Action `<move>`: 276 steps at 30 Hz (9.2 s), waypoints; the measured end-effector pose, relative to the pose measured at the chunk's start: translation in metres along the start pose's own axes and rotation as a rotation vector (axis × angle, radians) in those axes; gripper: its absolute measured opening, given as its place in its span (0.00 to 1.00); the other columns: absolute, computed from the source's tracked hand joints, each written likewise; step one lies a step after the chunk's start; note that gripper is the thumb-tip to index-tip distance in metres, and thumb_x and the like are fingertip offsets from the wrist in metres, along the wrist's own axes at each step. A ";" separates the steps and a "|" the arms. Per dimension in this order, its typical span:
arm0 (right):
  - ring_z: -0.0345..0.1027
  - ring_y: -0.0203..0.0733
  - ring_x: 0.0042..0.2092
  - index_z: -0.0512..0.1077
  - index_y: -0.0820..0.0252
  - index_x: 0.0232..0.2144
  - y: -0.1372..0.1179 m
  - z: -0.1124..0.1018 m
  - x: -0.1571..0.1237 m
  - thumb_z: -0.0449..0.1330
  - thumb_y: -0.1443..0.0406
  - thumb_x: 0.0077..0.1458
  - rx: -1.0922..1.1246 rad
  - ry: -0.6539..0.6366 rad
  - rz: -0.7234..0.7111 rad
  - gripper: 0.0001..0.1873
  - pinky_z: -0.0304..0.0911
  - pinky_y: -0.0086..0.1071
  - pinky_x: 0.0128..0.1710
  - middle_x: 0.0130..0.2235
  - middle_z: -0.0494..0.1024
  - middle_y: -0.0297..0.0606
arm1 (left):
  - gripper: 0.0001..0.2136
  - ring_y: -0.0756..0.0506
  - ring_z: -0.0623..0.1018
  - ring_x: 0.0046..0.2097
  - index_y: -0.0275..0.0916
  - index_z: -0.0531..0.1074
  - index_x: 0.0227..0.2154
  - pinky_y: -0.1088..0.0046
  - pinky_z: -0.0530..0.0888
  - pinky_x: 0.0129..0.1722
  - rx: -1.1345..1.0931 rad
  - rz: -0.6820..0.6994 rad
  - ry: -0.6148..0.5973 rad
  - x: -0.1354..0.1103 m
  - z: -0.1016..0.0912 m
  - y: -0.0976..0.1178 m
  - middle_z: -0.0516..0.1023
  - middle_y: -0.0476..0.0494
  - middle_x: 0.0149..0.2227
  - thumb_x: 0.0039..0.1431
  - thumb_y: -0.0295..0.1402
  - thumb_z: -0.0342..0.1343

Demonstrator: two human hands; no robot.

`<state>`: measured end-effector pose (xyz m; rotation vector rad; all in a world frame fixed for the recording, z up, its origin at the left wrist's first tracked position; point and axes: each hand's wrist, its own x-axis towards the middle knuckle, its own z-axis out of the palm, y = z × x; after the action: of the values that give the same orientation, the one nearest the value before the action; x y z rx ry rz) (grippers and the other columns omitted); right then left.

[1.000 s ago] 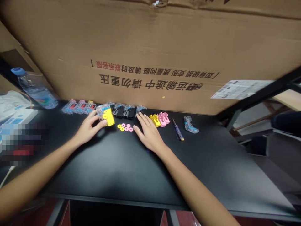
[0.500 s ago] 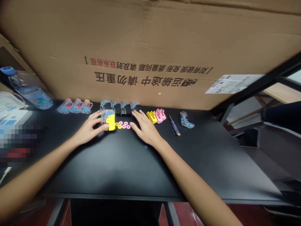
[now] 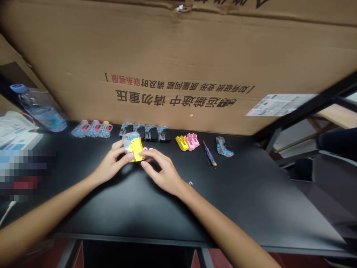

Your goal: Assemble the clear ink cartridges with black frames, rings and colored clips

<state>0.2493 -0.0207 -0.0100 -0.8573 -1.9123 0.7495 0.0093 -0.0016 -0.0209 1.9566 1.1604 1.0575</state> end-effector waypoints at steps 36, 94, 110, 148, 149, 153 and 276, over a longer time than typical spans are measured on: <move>0.68 0.39 0.30 0.79 0.58 0.35 -0.009 0.004 0.004 0.65 0.49 0.65 0.220 -0.163 0.378 0.19 0.66 0.33 0.30 0.31 0.78 0.35 | 0.18 0.51 0.59 0.27 0.36 0.79 0.40 0.74 0.57 0.27 -0.212 -0.153 -0.244 -0.002 -0.006 0.018 0.61 0.55 0.24 0.67 0.49 0.60; 0.79 0.41 0.37 0.81 0.54 0.51 0.072 -0.025 0.022 0.62 0.56 0.65 0.391 0.282 0.489 0.16 0.78 0.41 0.43 0.44 0.84 0.40 | 0.15 0.50 0.72 0.26 0.41 0.80 0.38 0.72 0.64 0.31 0.112 -0.147 -0.253 -0.002 -0.007 0.010 0.76 0.53 0.26 0.74 0.42 0.52; 0.74 0.47 0.33 0.82 0.57 0.38 0.058 -0.114 0.015 0.60 0.60 0.64 -0.730 0.316 0.212 0.11 0.68 0.40 0.37 0.35 0.83 0.43 | 0.14 0.30 0.74 0.61 0.39 0.78 0.53 0.47 0.73 0.58 0.891 0.070 0.015 0.018 -0.064 -0.040 0.80 0.34 0.58 0.71 0.40 0.57; 0.68 0.39 0.27 0.76 0.56 0.54 0.019 -0.002 0.005 0.58 0.55 0.71 -0.107 -0.121 0.255 0.17 0.67 0.34 0.32 0.28 0.76 0.31 | 0.30 0.35 0.77 0.58 0.40 0.72 0.62 0.55 0.73 0.59 0.437 0.295 -0.287 -0.001 -0.021 0.013 0.81 0.37 0.56 0.62 0.49 0.68; 0.70 0.41 0.29 0.76 0.56 0.56 0.022 -0.003 0.004 0.58 0.58 0.71 -0.215 -0.142 0.193 0.16 0.69 0.36 0.35 0.30 0.78 0.33 | 0.30 0.35 0.77 0.57 0.41 0.73 0.61 0.54 0.73 0.59 0.452 0.280 -0.295 0.000 -0.022 0.012 0.81 0.37 0.55 0.62 0.50 0.68; 0.79 0.53 0.46 0.78 0.55 0.59 0.029 -0.005 0.003 0.59 0.63 0.71 -0.473 -0.257 -0.015 0.18 0.74 0.48 0.49 0.49 0.84 0.47 | 0.30 0.34 0.77 0.55 0.42 0.75 0.60 0.53 0.72 0.58 0.488 0.240 -0.298 0.002 -0.026 0.010 0.82 0.38 0.52 0.60 0.52 0.69; 0.80 0.46 0.40 0.82 0.53 0.44 0.015 0.007 0.001 0.62 0.63 0.70 -0.129 -0.074 0.017 0.08 0.78 0.42 0.44 0.41 0.85 0.41 | 0.30 0.32 0.75 0.63 0.40 0.69 0.65 0.49 0.68 0.65 0.548 0.206 -0.224 0.002 -0.027 0.005 0.78 0.35 0.63 0.65 0.48 0.65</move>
<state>0.2470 -0.0120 -0.0241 -0.9371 -2.0393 0.6815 -0.0114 0.0008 -0.0030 2.5881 1.2285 0.6266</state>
